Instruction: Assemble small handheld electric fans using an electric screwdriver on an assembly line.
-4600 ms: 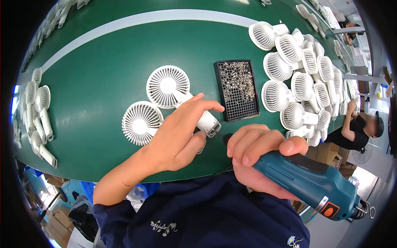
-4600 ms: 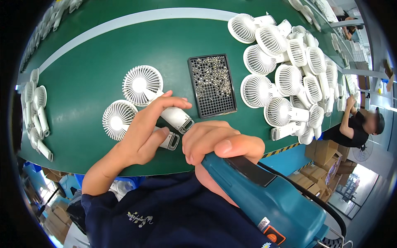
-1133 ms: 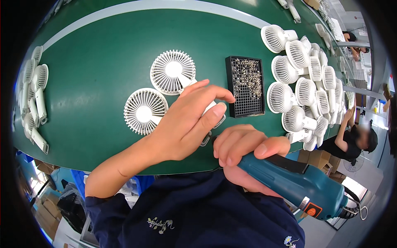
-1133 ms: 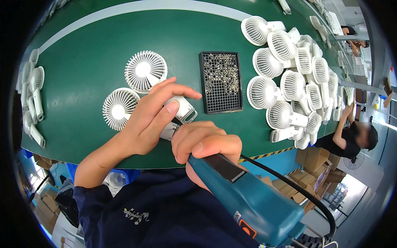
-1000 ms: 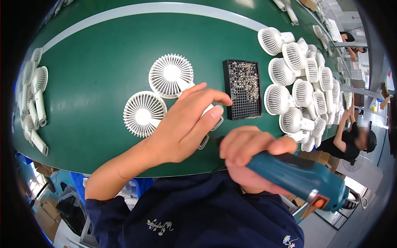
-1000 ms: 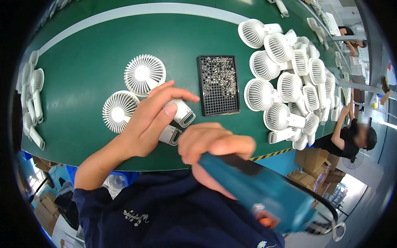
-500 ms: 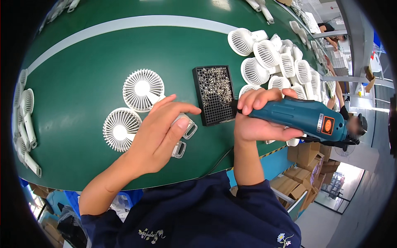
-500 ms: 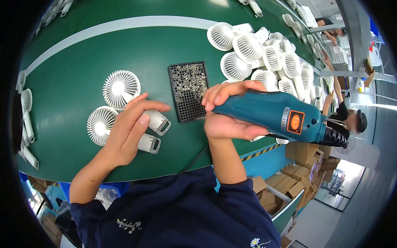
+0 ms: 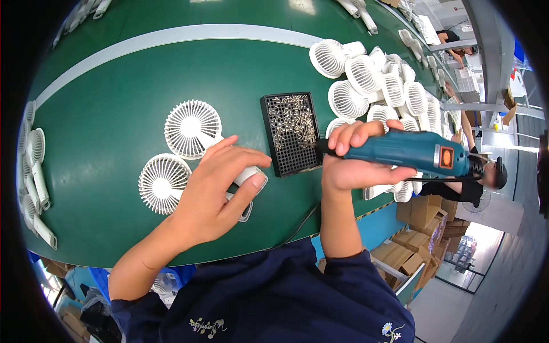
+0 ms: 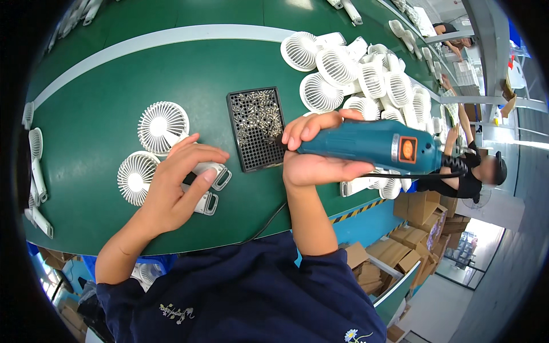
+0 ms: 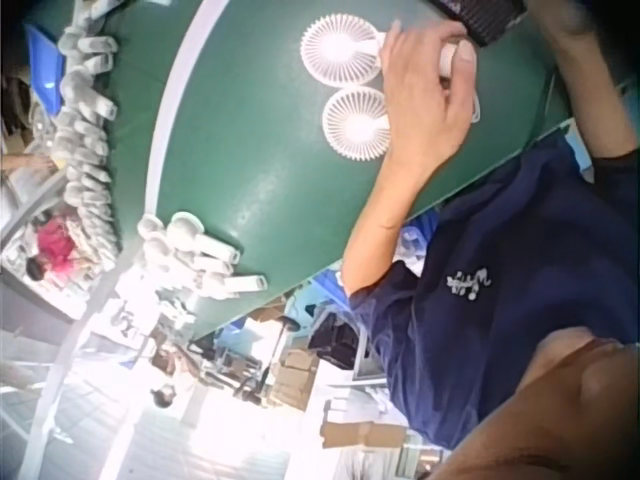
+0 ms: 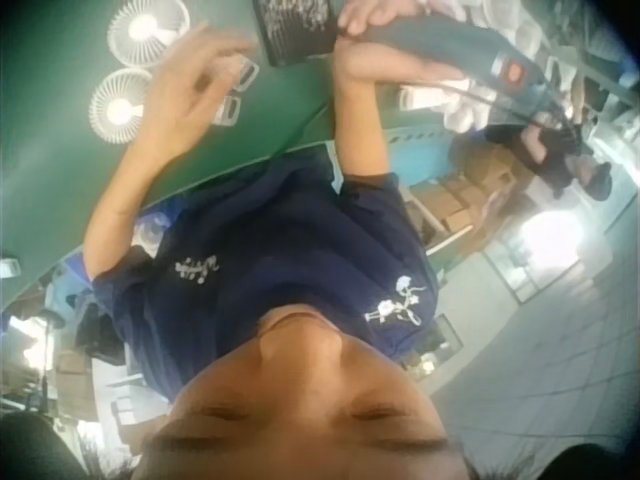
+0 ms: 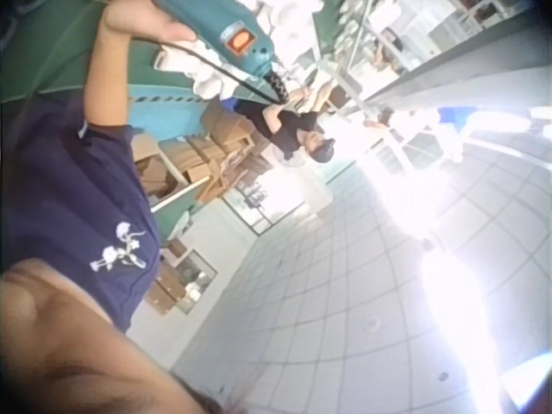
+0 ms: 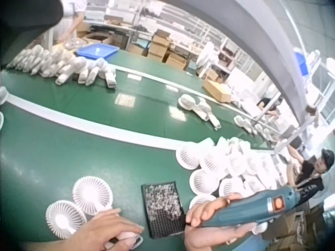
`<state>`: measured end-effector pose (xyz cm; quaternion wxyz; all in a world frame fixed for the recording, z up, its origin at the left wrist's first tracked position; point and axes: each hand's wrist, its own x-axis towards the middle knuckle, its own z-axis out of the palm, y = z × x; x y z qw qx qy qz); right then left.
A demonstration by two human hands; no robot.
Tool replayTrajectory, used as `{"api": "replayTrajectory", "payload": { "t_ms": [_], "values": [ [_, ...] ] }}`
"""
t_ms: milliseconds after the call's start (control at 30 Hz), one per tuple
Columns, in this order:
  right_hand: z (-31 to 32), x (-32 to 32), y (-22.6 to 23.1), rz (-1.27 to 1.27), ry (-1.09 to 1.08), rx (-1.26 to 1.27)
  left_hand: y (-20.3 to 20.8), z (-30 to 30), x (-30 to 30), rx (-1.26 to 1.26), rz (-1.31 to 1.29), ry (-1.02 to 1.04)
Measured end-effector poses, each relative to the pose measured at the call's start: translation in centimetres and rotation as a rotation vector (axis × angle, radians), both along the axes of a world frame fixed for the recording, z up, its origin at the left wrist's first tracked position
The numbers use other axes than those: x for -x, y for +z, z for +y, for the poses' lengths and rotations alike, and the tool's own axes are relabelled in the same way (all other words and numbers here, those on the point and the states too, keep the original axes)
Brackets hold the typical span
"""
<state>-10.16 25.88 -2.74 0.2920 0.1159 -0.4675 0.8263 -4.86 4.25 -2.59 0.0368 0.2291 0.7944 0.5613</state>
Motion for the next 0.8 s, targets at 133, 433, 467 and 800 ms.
{"api": "replayTrajectory", "payload": {
  "t_ms": [133,433,467,800],
  "values": [
    [-1.4,-1.5,2.3,0.053,-0.01,-0.013,-0.5,0.3,-0.2,0.006,0.067,0.067],
    [-3.1,-3.9,3.8,0.09,0.358,0.074,-1.4,0.6,-0.2,-0.014,0.141,0.064],
    [-3.0,-4.1,3.7,0.046,0.36,0.138,-1.3,0.6,-0.3,-0.027,0.139,0.096],
    [-3.3,-4.5,3.3,-0.019,0.407,0.155,-1.4,0.5,-0.3,0.0,0.167,0.086]
  ]
}}
